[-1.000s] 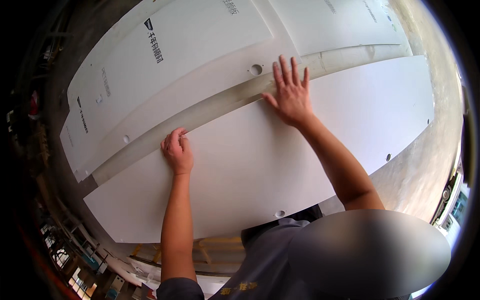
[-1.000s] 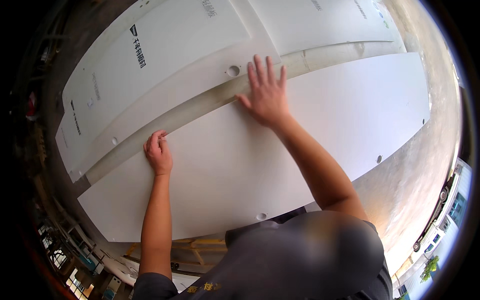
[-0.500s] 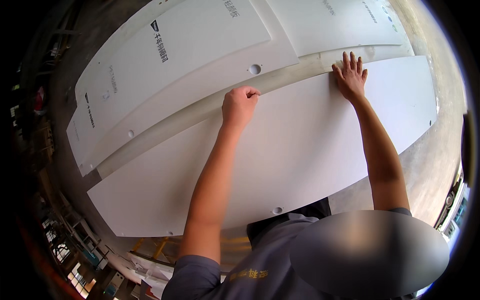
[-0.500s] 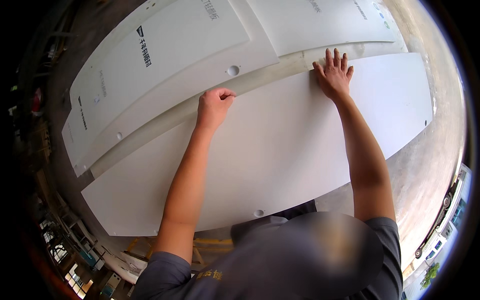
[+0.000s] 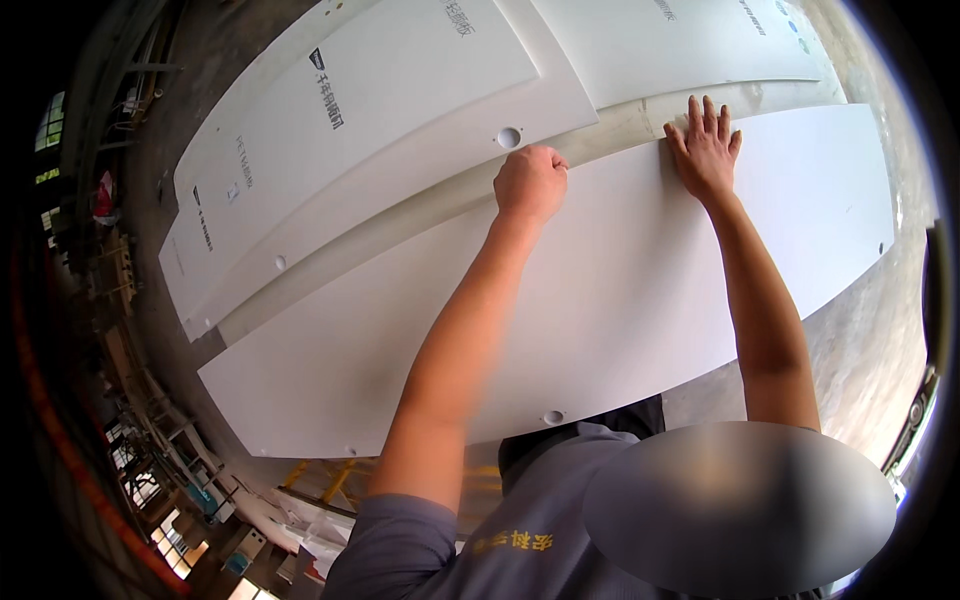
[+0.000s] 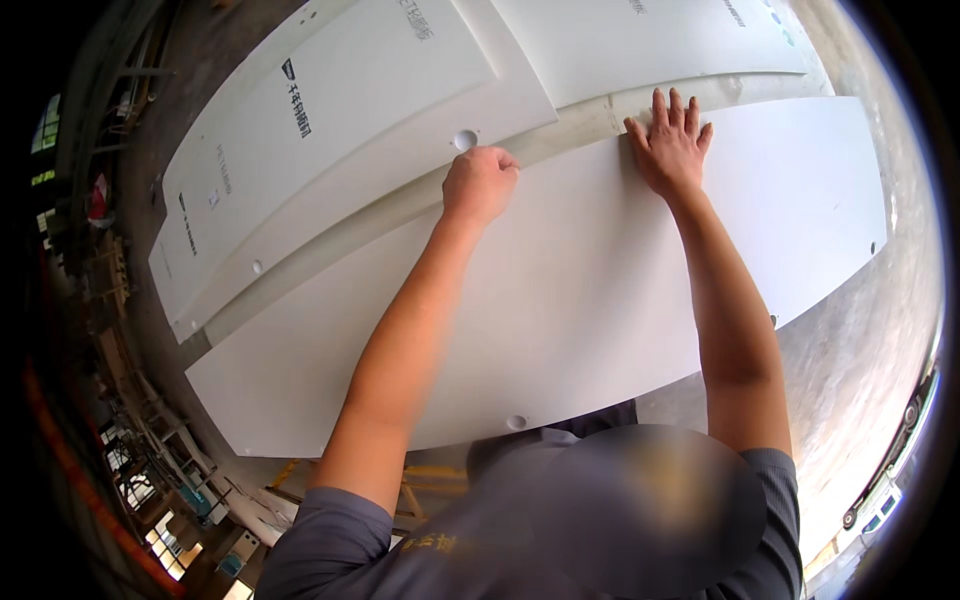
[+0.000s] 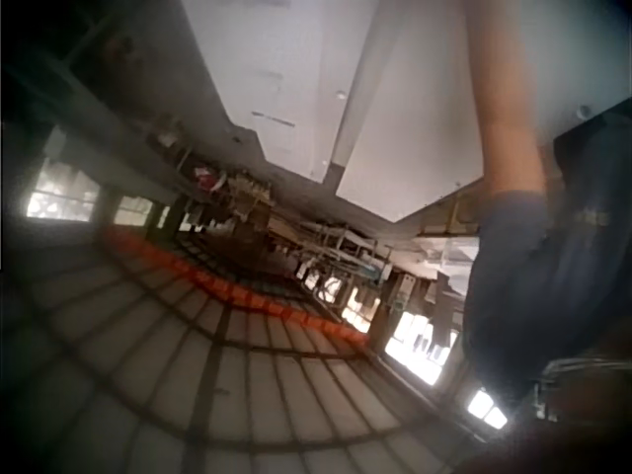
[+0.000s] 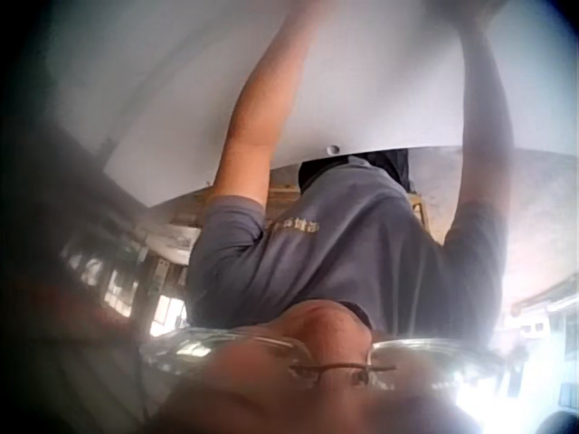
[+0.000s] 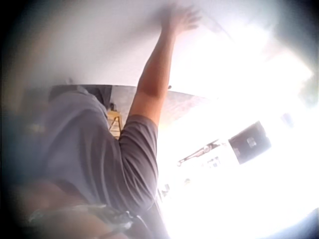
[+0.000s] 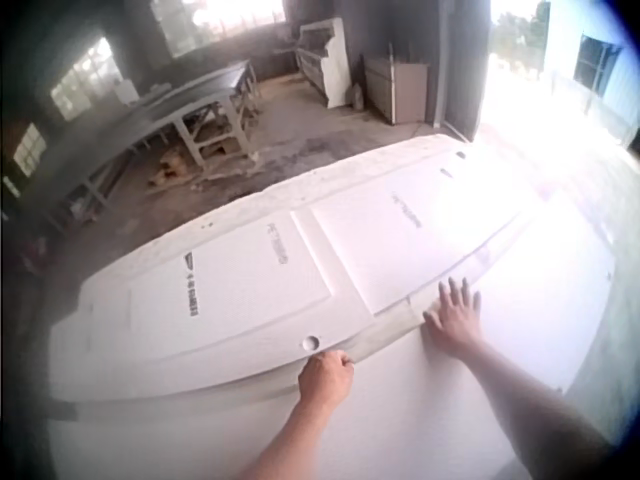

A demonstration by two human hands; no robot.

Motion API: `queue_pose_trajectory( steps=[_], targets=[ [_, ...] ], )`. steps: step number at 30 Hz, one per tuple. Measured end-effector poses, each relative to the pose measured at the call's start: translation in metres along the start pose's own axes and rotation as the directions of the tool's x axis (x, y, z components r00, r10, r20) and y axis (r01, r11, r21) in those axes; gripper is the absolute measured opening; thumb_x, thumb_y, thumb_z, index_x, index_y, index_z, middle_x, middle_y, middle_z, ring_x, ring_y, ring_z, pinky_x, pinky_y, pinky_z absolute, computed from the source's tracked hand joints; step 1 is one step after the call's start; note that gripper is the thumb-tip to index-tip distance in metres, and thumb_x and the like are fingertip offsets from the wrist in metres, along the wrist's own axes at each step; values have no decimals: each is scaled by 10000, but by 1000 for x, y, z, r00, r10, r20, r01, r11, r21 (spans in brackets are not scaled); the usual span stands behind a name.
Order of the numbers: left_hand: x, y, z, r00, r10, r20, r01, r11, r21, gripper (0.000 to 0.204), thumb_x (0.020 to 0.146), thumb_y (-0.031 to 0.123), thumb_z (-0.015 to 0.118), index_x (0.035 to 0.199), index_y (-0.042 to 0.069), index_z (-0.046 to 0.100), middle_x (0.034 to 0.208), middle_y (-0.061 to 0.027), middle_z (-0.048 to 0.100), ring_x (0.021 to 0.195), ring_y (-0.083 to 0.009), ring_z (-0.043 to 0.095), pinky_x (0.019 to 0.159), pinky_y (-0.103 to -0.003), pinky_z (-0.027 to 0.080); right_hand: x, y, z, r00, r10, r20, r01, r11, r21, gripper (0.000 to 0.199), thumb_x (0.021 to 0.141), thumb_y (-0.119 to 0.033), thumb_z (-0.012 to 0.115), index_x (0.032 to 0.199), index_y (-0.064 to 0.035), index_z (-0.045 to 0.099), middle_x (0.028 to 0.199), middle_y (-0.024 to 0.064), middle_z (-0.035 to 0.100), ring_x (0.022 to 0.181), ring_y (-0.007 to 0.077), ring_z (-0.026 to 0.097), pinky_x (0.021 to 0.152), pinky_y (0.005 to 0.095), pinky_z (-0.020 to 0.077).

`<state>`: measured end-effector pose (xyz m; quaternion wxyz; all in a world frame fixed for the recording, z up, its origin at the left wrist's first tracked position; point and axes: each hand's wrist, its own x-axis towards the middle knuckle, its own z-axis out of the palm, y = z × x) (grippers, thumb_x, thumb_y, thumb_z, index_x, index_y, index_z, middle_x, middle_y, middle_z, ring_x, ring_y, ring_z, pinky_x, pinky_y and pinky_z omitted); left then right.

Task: The person wipes the surfaces of large white panels with a cloth, then lifts and repositions them on a workbench. The person repeats this process across multiple panels, handling them one at a time.

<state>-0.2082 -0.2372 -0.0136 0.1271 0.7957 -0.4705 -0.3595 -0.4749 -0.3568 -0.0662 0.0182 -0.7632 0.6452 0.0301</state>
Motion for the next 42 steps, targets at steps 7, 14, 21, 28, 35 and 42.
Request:
queue_pose_trajectory(
  steps=[7,14,21,28,35,42],
  targets=[
    [-41,-130,-72,997,-78,-26,76,994,-77,144,876,164,705,956,74,784,908,-108,769,841,-271,720,790,-404,563,-3,5,16,996,30,-79,-28,999,23,885,1029,-633,391,1621,4,228,1715,180,168,1596,373,61,1278,528,64],
    [-107,-284,-104,627,-112,-771,18,991,-129,383,998,144,592,1361,26,558,1423,-167,572,1349,-354,502,1130,-454,405,-154,-314,-33,716,-695,70,674,714,189,901,1029,-640,349,1614,36,239,1711,189,191,1598,328,116,1290,459,62],
    [-111,-228,-47,708,10,-706,-140,982,-127,386,1047,162,518,1393,-10,540,1417,-213,564,1319,-377,531,1138,-464,382,-158,-320,-17,640,-767,36,700,602,385,892,1030,-618,357,1614,44,228,1719,193,150,1604,316,91,1297,445,47],
    [-27,-56,38,887,256,-384,-160,951,264,284,1050,273,521,1047,55,703,1017,-158,737,998,-382,660,883,-488,490,-41,-97,-17,865,-499,-44,487,817,309,870,1029,-601,399,1596,46,273,1703,190,205,1592,318,147,1295,452,105],
    [51,136,124,964,70,-255,33,926,377,474,1058,388,442,860,45,702,907,-215,723,841,-443,678,758,-565,516,126,200,-2,978,-158,-139,170,982,84,883,1018,-631,403,1585,39,301,1686,190,253,1582,346,168,1287,459,130],
    [73,180,148,954,-70,-291,151,952,267,279,1014,309,468,1012,120,673,857,-183,729,827,-425,689,749,-548,516,106,170,-18,971,-239,-13,238,957,167,887,1014,-654,355,1578,31,338,1690,177,258,1582,328,170,1284,492,102]
  ],
)
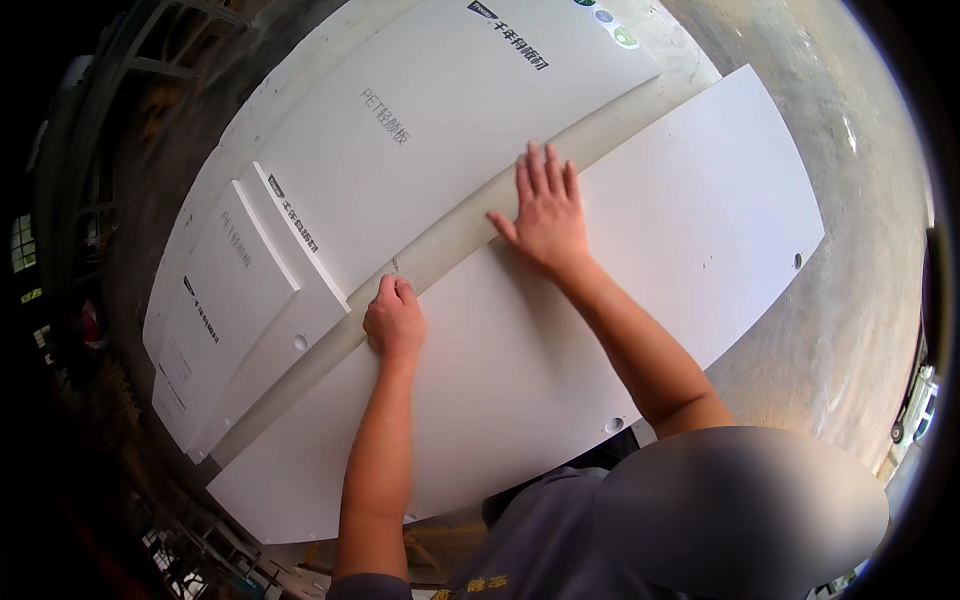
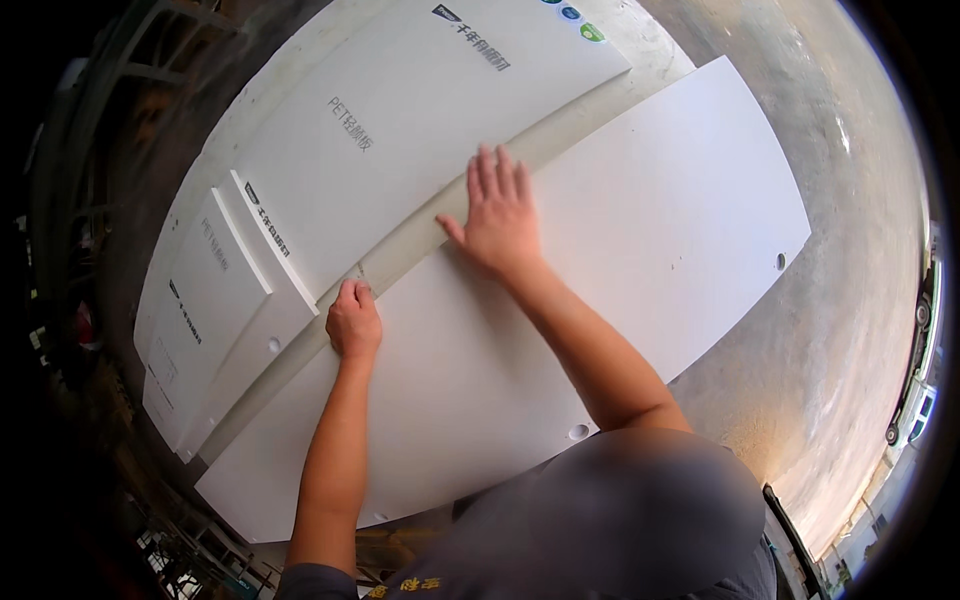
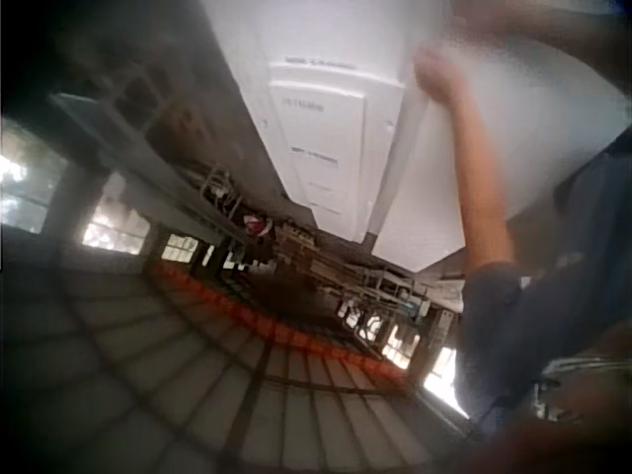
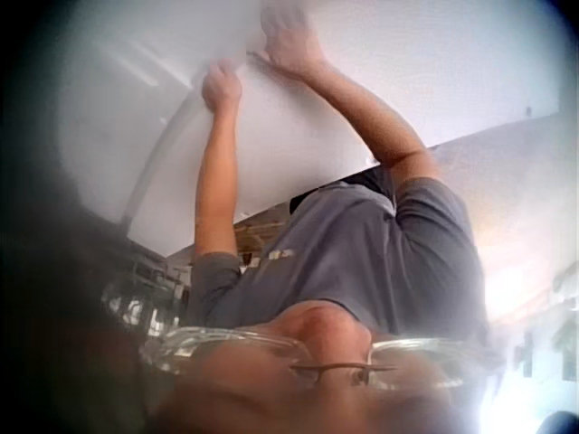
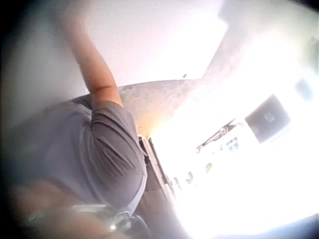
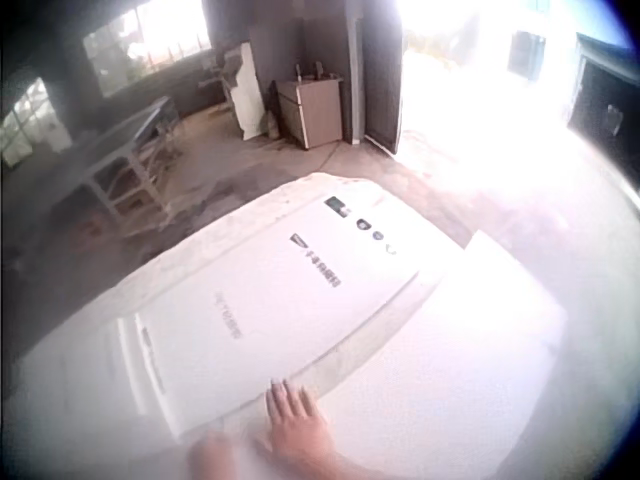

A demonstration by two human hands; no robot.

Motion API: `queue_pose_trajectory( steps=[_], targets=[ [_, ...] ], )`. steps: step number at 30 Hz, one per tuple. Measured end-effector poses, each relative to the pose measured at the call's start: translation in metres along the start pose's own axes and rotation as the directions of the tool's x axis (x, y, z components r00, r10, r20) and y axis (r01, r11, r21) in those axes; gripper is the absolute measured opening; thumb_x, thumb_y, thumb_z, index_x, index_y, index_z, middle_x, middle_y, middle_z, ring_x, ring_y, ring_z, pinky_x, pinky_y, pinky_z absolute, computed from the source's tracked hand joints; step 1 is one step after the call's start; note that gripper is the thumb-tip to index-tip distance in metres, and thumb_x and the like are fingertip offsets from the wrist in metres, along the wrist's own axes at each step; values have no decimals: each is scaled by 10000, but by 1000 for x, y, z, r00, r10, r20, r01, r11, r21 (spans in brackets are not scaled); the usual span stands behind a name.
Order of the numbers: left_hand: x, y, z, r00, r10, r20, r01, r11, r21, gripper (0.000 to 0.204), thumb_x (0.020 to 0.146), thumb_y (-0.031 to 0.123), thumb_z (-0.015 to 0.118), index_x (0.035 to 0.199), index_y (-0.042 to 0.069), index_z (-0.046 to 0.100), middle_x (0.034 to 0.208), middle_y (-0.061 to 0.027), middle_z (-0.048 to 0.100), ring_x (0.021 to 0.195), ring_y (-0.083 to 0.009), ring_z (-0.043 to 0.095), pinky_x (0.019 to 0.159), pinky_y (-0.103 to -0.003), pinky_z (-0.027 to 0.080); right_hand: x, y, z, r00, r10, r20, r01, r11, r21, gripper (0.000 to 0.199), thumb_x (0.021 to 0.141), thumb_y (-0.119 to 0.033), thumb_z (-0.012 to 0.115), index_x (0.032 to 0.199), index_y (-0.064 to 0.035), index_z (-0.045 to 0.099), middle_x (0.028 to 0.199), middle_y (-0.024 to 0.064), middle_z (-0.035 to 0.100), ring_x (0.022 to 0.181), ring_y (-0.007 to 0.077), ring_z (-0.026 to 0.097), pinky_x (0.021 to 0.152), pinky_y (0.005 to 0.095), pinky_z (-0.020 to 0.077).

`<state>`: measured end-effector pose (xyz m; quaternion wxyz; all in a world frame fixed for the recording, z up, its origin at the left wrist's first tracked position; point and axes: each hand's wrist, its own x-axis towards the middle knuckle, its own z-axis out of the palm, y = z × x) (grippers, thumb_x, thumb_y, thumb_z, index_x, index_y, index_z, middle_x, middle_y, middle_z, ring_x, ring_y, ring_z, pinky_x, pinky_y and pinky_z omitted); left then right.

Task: The person wipes the surfaces of large white panels with a cloth, then lifts and repositions them on a workbench. The person repeats this process across multiple panels, handling them one at a time.

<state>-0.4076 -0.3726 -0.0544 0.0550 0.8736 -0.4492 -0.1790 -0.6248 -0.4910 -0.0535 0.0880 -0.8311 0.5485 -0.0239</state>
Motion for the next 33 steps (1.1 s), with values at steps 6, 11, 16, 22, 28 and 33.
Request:
queue_pose_trajectory(
  steps=[6,11,16,22,28,33],
  targets=[
    [-6,-18,3,997,23,-79,-26,999,-42,218,972,198,460,1099,148,630,873,-180,729,845,-428,681,754,-543,503,-22,-36,6,961,-275,39,270,957,109,882,1023,-665,315,1579,19,350,1696,150,262,1584,302,175,1287,484,91],
    [-4,-6,4,997,-6,-75,3,999,-39,226,980,182,452,1120,138,624,887,-191,727,874,-437,677,759,-544,496,9,61,-18,995,79,-65,-79,997,8,893,1023,-656,350,1574,47,334,1690,171,265,1587,326,156,1279,508,94],
    [-5,-21,12,977,71,-199,-96,989,-116,230,966,173,465,1112,107,630,839,-165,713,827,-389,679,761,-501,501,-21,-90,6,912,-400,88,373,900,227,929,1017,-716,212,1608,-5,303,1708,106,246,1595,272,148,1293,489,53],
    [-7,-22,13,988,11,-157,-31,991,-128,238,941,155,464,1078,84,646,761,-123,683,776,-332,667,757,-462,507,48,200,-17,972,102,-214,-126,987,-101,868,1019,-628,393,1587,24,318,1692,170,258,1581,366,159,1273,531,117],
    [-4,-27,10,987,56,-148,-72,992,-105,224,944,147,455,995,79,663,761,-147,683,759,-372,654,726,-491,491,18,119,-13,995,56,-84,-52,997,48,929,986,-697,399,1546,45,390,1664,198,306,1569,340,216,1276,486,151],
    [-6,-38,13,981,44,-191,-68,990,-124,221,898,139,474,959,59,671,732,-146,658,715,-340,638,703,-462,487,41,198,-18,982,91,-166,-88,996,24,921,998,-693,378,1561,36,374,1662,182,323,1575,302,219,1282,452,149]
  ],
)
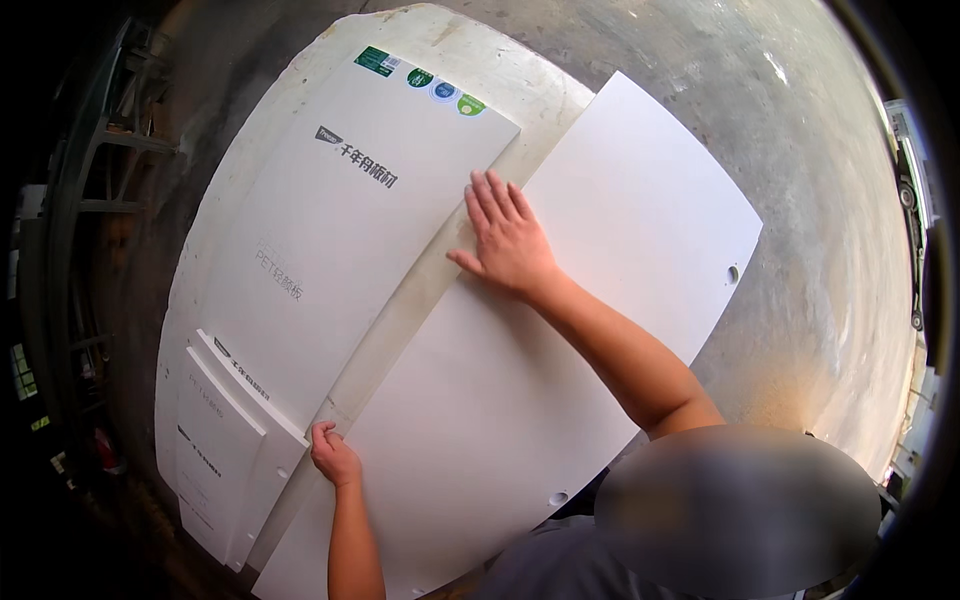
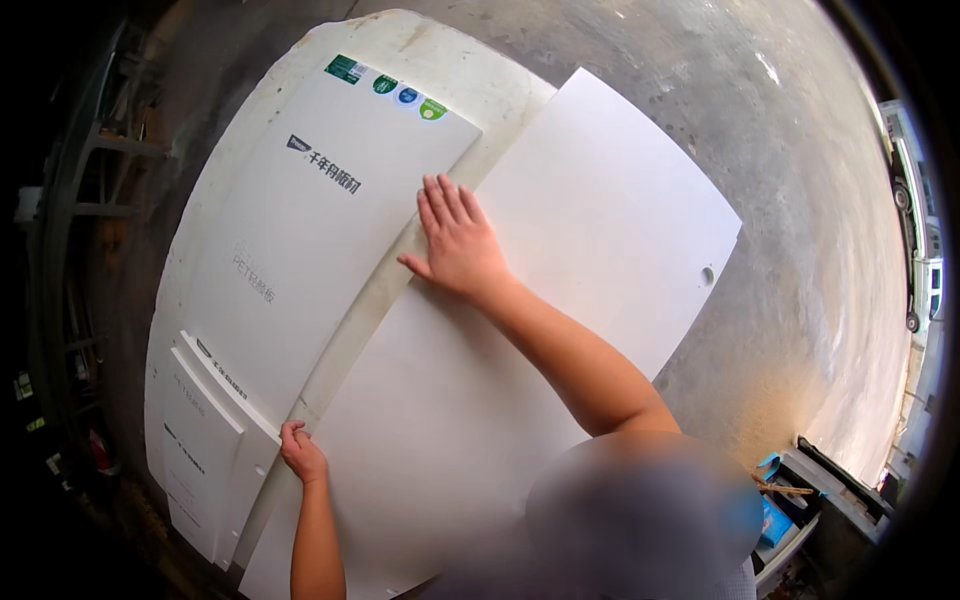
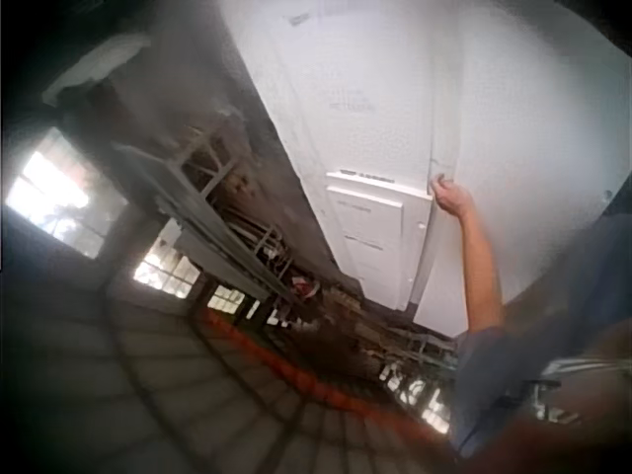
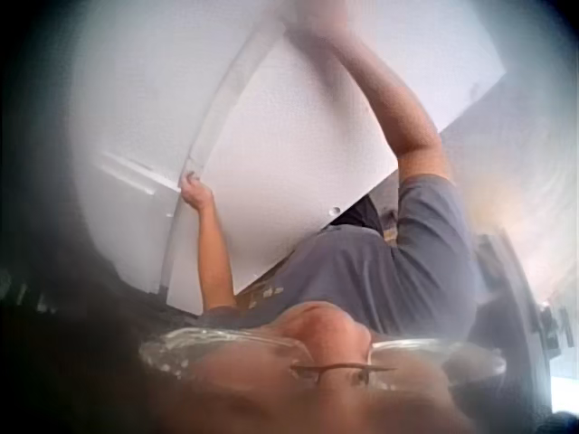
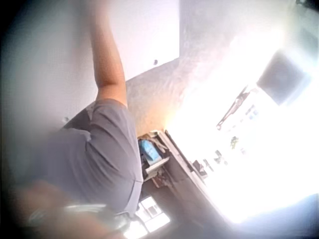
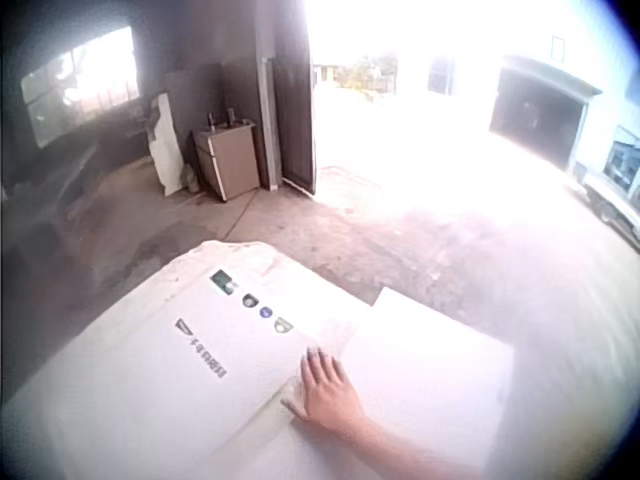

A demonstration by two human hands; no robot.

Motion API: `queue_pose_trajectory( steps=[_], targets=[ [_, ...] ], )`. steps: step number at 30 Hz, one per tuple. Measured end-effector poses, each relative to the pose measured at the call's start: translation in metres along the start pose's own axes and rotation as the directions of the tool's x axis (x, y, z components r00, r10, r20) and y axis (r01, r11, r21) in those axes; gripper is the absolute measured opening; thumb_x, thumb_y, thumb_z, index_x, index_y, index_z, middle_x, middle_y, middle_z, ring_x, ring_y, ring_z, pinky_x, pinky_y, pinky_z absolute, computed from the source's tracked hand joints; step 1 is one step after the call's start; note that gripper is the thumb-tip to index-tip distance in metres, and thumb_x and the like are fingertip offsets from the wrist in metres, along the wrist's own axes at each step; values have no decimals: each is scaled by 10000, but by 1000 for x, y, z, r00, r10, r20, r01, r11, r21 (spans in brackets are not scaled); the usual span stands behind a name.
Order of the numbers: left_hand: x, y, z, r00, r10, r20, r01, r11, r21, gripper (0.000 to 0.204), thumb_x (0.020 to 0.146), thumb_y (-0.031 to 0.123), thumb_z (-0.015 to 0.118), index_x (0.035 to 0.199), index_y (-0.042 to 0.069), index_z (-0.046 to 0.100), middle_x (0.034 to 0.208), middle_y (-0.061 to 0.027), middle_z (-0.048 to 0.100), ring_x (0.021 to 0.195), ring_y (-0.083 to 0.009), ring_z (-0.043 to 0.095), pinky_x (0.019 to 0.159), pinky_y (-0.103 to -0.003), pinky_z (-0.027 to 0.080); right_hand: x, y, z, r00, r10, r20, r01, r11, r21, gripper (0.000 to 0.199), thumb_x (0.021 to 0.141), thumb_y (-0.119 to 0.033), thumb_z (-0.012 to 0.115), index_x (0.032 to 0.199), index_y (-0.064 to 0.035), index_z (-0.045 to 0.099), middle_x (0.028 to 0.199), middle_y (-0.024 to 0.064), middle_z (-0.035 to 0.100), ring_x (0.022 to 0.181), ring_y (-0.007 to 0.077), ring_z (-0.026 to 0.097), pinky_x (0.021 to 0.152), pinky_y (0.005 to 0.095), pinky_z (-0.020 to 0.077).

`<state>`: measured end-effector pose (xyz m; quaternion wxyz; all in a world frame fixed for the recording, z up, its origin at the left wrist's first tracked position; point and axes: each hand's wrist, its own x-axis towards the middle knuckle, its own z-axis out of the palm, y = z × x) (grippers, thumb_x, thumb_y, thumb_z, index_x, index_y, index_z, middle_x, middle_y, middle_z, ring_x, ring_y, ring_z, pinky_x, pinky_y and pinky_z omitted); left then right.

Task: The person wipes the surfaces of large white panels with a cloth, then lifts and repositions them on a workbench. The person repeats this process across multiple panels, handling them one at a time.

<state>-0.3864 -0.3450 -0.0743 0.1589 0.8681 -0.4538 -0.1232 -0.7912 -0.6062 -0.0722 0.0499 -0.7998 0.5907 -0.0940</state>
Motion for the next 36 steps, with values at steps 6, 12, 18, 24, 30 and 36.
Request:
queue_pose_trajectory(
  steps=[6,12,18,24,30,36],
  targets=[
    [10,5,-2,999,0,33,0,1000,-4,210,880,129,476,931,37,659,710,-140,621,689,-319,602,691,-451,473,51,90,-20,948,296,-115,-303,951,-52,909,1003,-642,432,1539,89,361,1655,225,311,1572,347,202,1278,450,160],
    [5,-3,4,998,49,38,-46,995,-92,188,859,115,481,898,5,628,747,-124,593,673,-266,555,661,-405,458,-73,-75,-24,985,-137,104,90,927,364,844,995,-606,477,1513,59,434,1665,177,319,1560,308,257,1273,435,185],
    [11,-36,-5,968,-98,231,89,995,48,302,964,160,473,1111,-31,654,1057,-171,679,980,-278,626,908,-400,491,-64,-58,-26,967,-193,168,114,912,394,826,1006,-583,474,1537,46,403,1681,166,287,1573,294,225,1277,426,173],
    [8,-38,-2,983,-56,175,34,991,128,325,921,110,471,1059,-38,725,1035,-203,739,973,-331,678,938,-429,528,33,101,-25,982,186,-35,-181,977,113,898,968,-635,501,1536,52,392,1668,188,299,1569,313,230,1283,439,160],
    [7,-26,1,986,-29,161,18,997,71,305,889,116,479,1010,-18,724,980,-201,724,942,-345,664,915,-440,522,112,244,-41,835,544,-87,-546,838,1,958,997,-657,433,1593,72,255,1699,219,194,1602,322,99,1299,416,85],
    [13,-32,-1,987,-24,159,10,996,87,343,867,168,497,1025,-25,733,986,-207,731,936,-355,668,895,-459,531,110,241,-39,837,544,-65,-546,837,-26,968,998,-673,410,1599,66,238,1704,218,171,1601,321,97,1302,423,89]
  ],
)
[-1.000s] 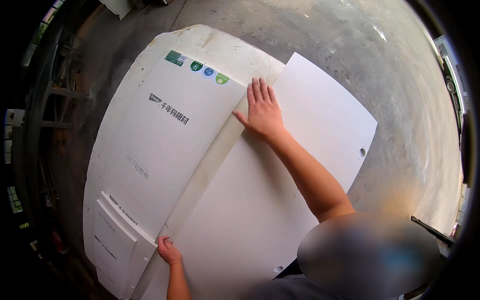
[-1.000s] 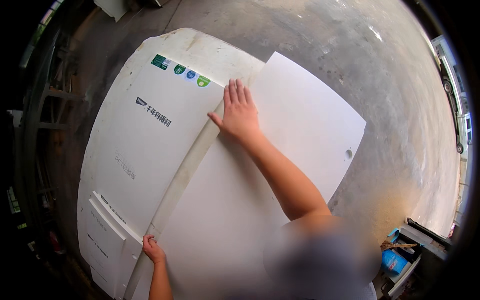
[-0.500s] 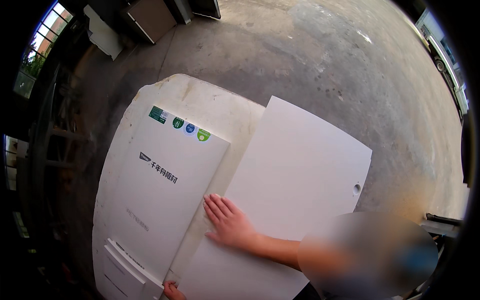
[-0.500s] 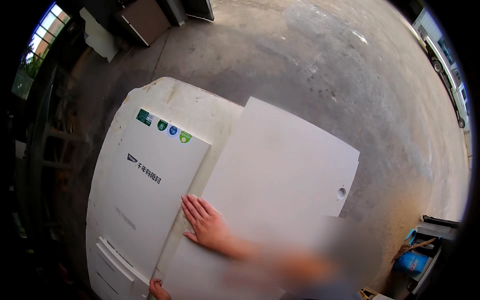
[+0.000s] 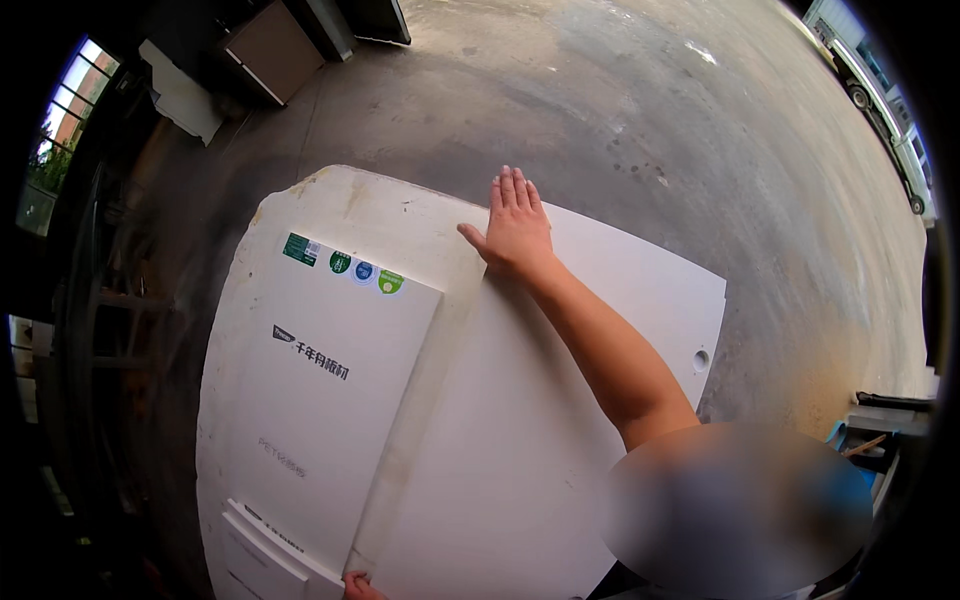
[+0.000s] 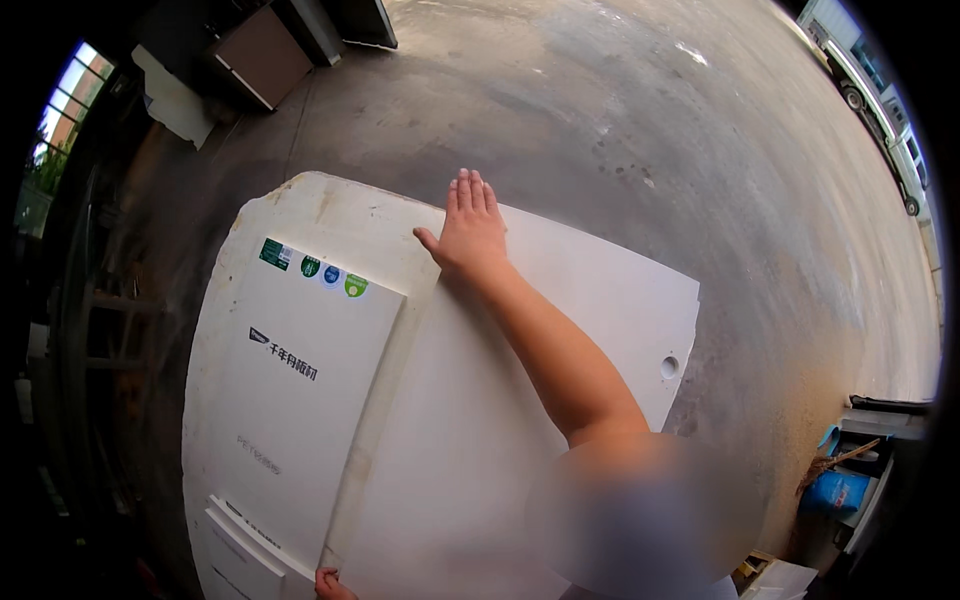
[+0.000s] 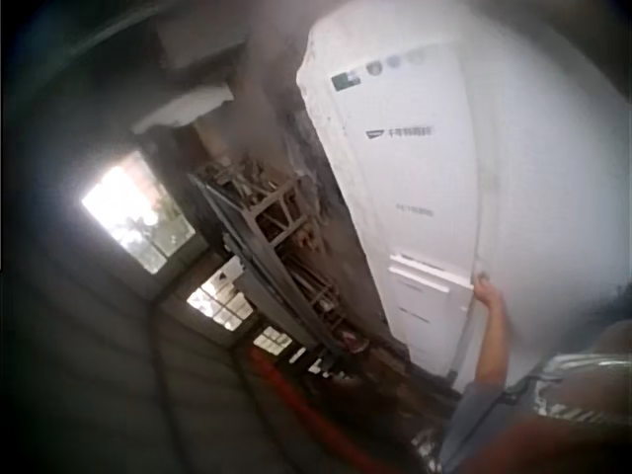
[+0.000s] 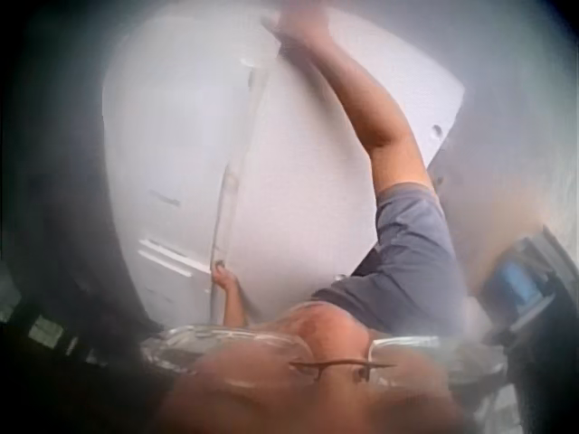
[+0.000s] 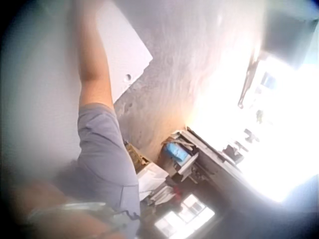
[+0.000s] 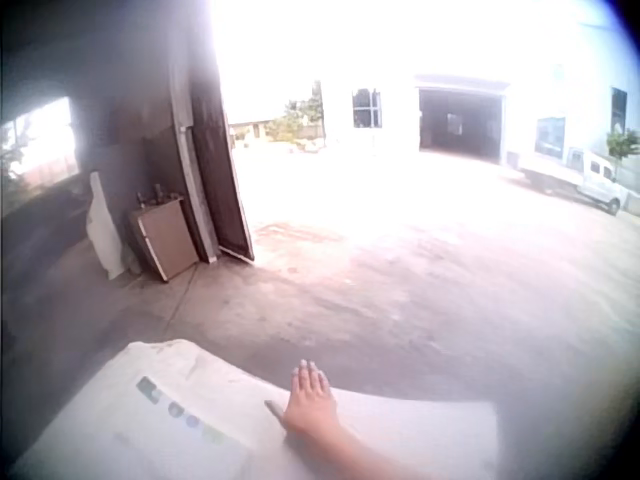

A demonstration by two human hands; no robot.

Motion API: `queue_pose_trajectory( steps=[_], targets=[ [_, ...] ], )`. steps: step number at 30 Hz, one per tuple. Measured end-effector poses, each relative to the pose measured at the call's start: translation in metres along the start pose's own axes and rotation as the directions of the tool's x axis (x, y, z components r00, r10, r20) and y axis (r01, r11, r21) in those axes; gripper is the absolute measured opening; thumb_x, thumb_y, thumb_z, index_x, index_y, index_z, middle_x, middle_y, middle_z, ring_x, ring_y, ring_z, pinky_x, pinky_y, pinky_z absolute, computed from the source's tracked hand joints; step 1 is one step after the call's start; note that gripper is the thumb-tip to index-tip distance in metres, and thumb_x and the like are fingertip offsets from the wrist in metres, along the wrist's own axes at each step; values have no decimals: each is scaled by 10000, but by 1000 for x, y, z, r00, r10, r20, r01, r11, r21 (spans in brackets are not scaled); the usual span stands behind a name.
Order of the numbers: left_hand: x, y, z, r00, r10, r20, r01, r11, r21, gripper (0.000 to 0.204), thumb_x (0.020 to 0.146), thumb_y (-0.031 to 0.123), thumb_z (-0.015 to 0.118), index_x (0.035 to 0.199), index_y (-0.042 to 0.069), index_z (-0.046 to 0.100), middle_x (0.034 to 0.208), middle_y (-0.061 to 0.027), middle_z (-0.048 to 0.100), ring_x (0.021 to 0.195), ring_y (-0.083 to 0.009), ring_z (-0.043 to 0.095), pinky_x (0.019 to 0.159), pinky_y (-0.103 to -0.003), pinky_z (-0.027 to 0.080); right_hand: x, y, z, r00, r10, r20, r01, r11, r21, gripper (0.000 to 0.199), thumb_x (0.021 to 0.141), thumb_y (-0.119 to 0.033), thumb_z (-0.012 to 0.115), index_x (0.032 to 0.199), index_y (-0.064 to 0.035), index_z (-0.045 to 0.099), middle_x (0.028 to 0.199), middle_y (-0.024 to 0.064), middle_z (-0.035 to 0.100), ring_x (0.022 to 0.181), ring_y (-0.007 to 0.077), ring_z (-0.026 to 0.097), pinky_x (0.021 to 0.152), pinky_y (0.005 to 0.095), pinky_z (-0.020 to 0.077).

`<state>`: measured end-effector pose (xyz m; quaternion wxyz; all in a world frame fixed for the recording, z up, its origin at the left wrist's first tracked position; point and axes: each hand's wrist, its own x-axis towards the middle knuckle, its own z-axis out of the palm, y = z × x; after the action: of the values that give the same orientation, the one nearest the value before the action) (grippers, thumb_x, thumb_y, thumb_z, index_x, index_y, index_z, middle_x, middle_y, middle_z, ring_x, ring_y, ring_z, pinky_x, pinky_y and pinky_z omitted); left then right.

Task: The person wipes the surfaces of large white panels with a cloth, then lifts and repositions them on a workbench. The person repeats this process across multiple panels, handling them one at a time.

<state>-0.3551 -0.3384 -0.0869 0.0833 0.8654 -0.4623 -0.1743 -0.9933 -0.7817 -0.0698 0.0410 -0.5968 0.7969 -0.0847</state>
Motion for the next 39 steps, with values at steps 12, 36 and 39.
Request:
queue_pose_trajectory(
  steps=[12,36,39],
  targets=[
    [2,16,-5,999,42,22,-41,997,-61,335,922,131,467,1046,-55,717,982,-221,728,928,-348,669,898,-458,534,-59,95,-16,981,170,-94,-164,984,73,982,958,-632,519,1557,112,289,1661,272,252,1572,370,182,1288,447,132],
    [23,-32,9,996,89,19,-87,993,-79,238,903,123,470,988,-29,633,891,-164,653,832,-283,597,803,-410,504,-215,191,-38,978,187,-92,-184,982,46,953,982,-600,524,1553,123,277,1666,291,210,1567,419,154,1284,476,142],
    [40,-27,7,988,155,16,-154,987,-50,209,901,120,463,928,-24,612,839,-146,639,787,-271,587,756,-399,497,-184,255,-45,862,467,-197,-448,884,134,1016,946,-641,558,1562,115,270,1669,283,210,1573,423,136,1292,486,111]
  ],
)
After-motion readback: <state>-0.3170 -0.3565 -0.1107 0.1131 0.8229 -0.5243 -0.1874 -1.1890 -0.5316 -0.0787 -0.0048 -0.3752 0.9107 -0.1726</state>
